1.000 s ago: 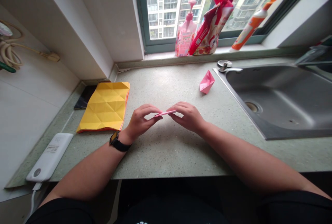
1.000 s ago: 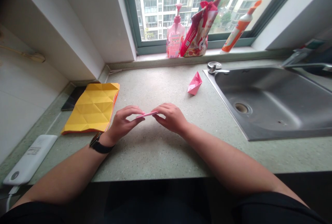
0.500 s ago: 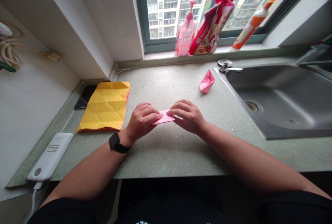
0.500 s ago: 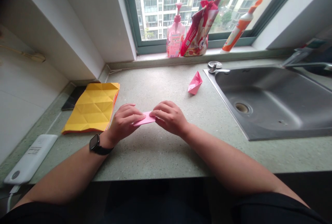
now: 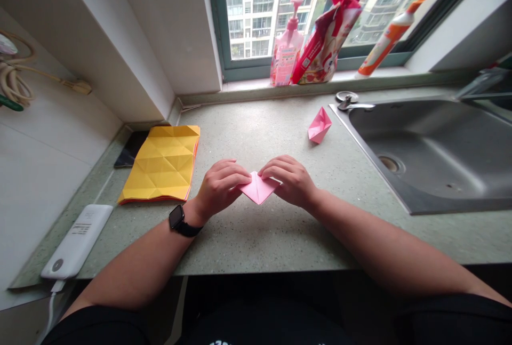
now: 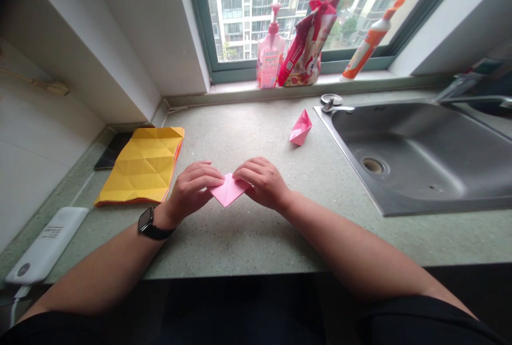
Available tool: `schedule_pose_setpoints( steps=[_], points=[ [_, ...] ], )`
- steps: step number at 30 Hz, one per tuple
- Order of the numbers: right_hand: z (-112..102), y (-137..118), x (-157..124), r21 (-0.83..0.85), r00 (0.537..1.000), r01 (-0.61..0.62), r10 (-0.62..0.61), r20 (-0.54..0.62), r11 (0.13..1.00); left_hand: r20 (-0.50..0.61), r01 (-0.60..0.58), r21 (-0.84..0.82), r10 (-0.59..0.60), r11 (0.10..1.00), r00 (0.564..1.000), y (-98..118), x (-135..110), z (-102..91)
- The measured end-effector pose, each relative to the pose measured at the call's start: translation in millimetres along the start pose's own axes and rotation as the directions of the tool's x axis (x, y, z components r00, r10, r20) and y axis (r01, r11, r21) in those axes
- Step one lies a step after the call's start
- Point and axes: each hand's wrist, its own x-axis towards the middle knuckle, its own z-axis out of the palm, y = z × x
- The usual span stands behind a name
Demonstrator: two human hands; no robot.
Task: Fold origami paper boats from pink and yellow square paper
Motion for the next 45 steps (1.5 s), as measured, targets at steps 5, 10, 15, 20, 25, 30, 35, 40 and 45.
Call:
schedule_pose_setpoints(
  steps=[5, 10, 15, 20, 25, 30, 35, 40, 45],
  points=[
    [1.9, -0.3, -0.1, -0.052, 0.999, 0.035, -0.035, 0.009, 0.998, 0.032, -0.051, 0.014, 0.050, 0.999, 0.998, 1.3, -1.3, 0.5],
    [-0.4, -1.2, -1.7, -0.040, 0.998, 0.019, -0.016, 0.060, 0.999, 0.052, 0.014, -0.012, -0.013, 1.000, 0.999, -0.1, -2.9, 3.2],
    [0.9, -2.7, -1.9, 0.022, 0.999, 0.008, -0.008, 0.041, 1.000, 0.072, 0.031, -0.013, -0.030, 0.999, 0.997, -0.9, -1.7, 3.8],
    [5.0, -1.1, 0.0, 0.136, 0.995, -0.088, 0.094, -0.033, 0.987, 0.036, 0.146, -0.093, -0.143, 0.985, 0.989, 0.0, 0.3, 4.9],
    [4.1, 2.0, 0.2, 0.162, 0.993, -0.094, 0.104, -0.052, 0.982, 0.113, 0.221, -0.120, -0.208, 0.968, 0.972, -2.3, 1.3, 5.8],
    [3.6, 0.5, 0.1, 0.174, 0.989, -0.130, 0.141, -0.049, 0.976, 0.147, 0.227, -0.082, -0.213, 0.971, 0.966, -4.2, 1.0, 6.7],
    [3.0, 1.0, 0.1, 0.184, 0.985, -0.162, 0.170, -0.026, 0.969, 0.226, 0.262, -0.077, -0.239, 0.962, 0.944, -2.8, 0.5, 6.1],
    [1.8, 6.6, -2.2, 0.100, 0.988, -0.130, 0.138, -0.072, 0.986, 0.188, 0.360, -0.172, -0.328, 0.917, 0.926, -0.7, 1.8, 2.6],
    [2.5, 9.6, -3.3, 0.071, 0.988, -0.150, 0.152, -0.028, 0.986, 0.117, 0.419, -0.184, -0.403, 0.889, 0.907, 0.0, 3.0, 0.1]
  ],
)
